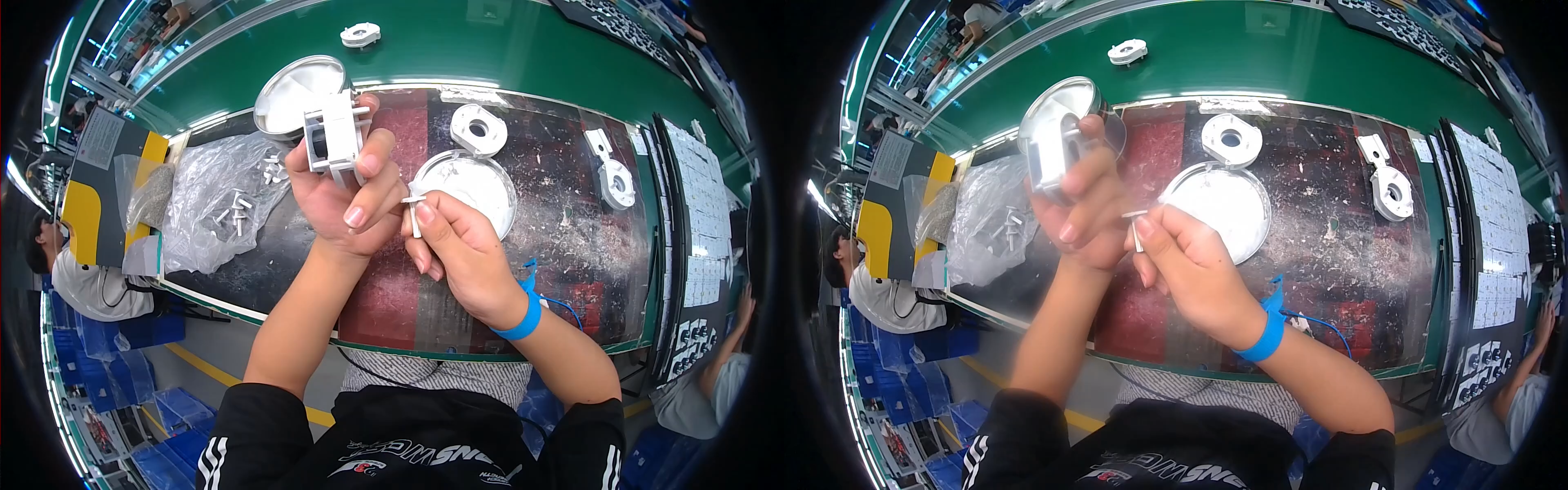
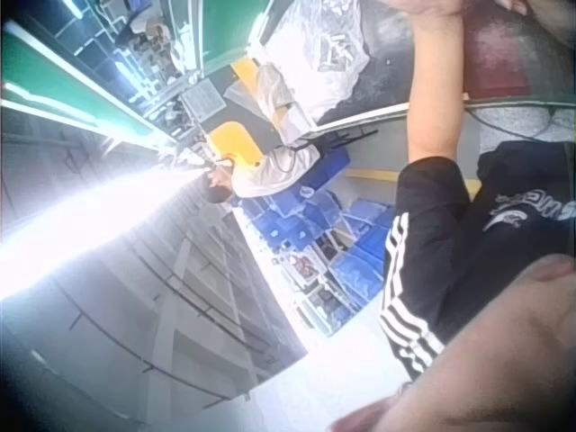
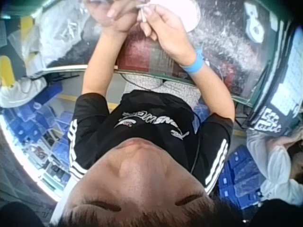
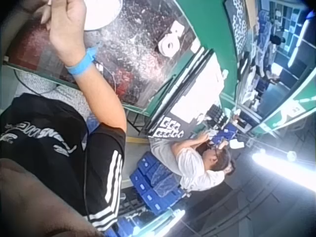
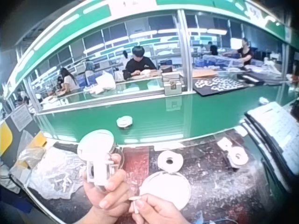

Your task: The recorder is assembling small plastic and metal parts for light fixtures, involving dipping components into a paste and fitting them into a housing.

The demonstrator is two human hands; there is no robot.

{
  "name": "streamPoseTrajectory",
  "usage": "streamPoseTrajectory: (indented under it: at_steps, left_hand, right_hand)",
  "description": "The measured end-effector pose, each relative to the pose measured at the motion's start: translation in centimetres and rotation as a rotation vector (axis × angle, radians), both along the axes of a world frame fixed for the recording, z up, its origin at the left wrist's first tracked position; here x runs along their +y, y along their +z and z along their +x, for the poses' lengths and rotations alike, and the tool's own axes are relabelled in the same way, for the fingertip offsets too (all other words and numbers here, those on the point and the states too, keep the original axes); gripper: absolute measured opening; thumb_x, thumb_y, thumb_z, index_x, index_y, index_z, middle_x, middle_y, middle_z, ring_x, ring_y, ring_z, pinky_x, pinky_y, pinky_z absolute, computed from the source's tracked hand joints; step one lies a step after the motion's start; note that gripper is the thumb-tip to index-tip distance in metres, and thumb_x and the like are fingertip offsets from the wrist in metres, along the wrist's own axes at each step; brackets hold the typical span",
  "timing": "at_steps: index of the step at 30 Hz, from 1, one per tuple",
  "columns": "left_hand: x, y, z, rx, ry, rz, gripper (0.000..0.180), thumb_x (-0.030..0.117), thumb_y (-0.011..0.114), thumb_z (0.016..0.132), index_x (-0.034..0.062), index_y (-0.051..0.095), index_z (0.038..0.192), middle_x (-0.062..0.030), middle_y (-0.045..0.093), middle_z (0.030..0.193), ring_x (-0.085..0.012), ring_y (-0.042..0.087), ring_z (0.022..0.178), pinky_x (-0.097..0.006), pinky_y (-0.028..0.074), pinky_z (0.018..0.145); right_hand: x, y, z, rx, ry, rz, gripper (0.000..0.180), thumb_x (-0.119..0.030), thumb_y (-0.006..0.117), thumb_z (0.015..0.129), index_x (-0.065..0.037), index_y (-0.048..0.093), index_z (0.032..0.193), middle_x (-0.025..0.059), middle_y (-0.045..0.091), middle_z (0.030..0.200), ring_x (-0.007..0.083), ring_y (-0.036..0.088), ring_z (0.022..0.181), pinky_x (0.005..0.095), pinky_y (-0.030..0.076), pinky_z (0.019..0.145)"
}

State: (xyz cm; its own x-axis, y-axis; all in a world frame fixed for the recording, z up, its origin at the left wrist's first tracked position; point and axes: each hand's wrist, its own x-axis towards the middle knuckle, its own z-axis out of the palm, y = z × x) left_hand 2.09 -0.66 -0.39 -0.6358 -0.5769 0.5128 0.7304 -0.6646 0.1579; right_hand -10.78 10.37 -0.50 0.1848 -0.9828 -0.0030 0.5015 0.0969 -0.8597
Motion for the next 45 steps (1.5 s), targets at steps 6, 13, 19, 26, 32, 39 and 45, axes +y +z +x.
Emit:
streamPoseTrajectory:
  at_steps: [6,13,19,26,32,39,45]
  left_hand:
    - [0.1,0.1,0.5,0.083,-0.035,0.114,0.060,0.035,0.060,0.091,-0.0033,0.041,0.133,-0.0149,0.061,0.098,-0.0139,0.055,0.052,-0.022,0.044,0.043]
    - [-0.1,0.7,0.8,0.174,-0.079,0.137,0.061,0.029,0.067,0.088,-0.0036,0.041,0.132,-0.0122,0.060,0.098,-0.0129,0.056,0.055,-0.021,0.044,0.043]
    - [0.1,0.7,0.7,0.137,-0.054,0.133,0.062,0.015,0.071,0.083,-0.0046,0.039,0.133,-0.0111,0.060,0.096,-0.0146,0.059,0.057,-0.023,0.045,0.044]
    - [0.2,0.4,0.5,0.092,-0.022,0.092,0.058,0.036,0.059,0.092,-0.0021,0.041,0.131,-0.0142,0.060,0.099,-0.0139,0.055,0.055,-0.023,0.043,0.046]
    - [-0.2,0.2,0.8,0.070,0.035,0.133,0.059,0.040,0.051,0.093,-0.0037,0.043,0.133,-0.0147,0.060,0.100,-0.0137,0.052,0.057,-0.023,0.039,0.046]
    - [-0.6,0.1,0.8,-0.073,0.083,0.182,0.059,0.045,0.045,0.094,-0.0022,0.053,0.127,-0.0164,0.062,0.100,-0.0178,0.053,0.063,-0.026,0.040,0.048]
    - [-0.4,0.3,0.7,-0.267,0.157,0.220,0.049,0.047,0.045,0.093,0.0059,0.060,0.117,-0.0173,0.064,0.096,-0.0259,0.059,0.069,-0.030,0.045,0.055]
  right_hand:
    - [-0.1,1.2,-0.6,0.027,-0.073,0.012,0.031,-0.031,0.041,0.106,-0.006,0.054,0.094,-0.0018,0.046,0.065,0.0038,0.036,0.056,0.0176,0.029,0.051]
    - [-0.3,-0.1,0.1,0.065,-0.026,0.067,0.030,-0.031,0.044,0.106,-0.006,0.056,0.094,-0.0025,0.047,0.066,0.0031,0.037,0.057,0.0172,0.030,0.052]
    - [-0.3,-0.3,0.5,0.070,0.000,0.053,0.029,-0.030,0.043,0.106,-0.006,0.056,0.095,-0.0024,0.048,0.067,0.0030,0.038,0.057,0.0172,0.030,0.052]
    - [-0.2,-0.2,0.1,0.063,0.035,0.037,0.029,-0.030,0.042,0.106,-0.006,0.055,0.095,-0.0013,0.049,0.068,0.0038,0.040,0.058,0.0170,0.032,0.053]
    - [0.2,1.7,-1.5,0.110,0.061,-0.002,0.024,-0.024,0.046,0.105,-0.003,0.056,0.098,0.0072,0.065,0.082,0.0069,0.057,0.063,0.0168,0.040,0.053]
    - [-1.7,3.1,-7.5,0.421,-0.248,-0.175,0.019,-0.017,0.059,0.098,0.001,0.063,0.099,0.0084,0.070,0.084,0.0072,0.062,0.067,0.0179,0.040,0.051]
    - [-2.3,2.4,-11.4,0.722,-0.228,-0.197,0.014,-0.009,0.065,0.093,0.002,0.065,0.101,0.0044,0.068,0.090,0.0085,0.061,0.081,0.0229,0.049,0.073]
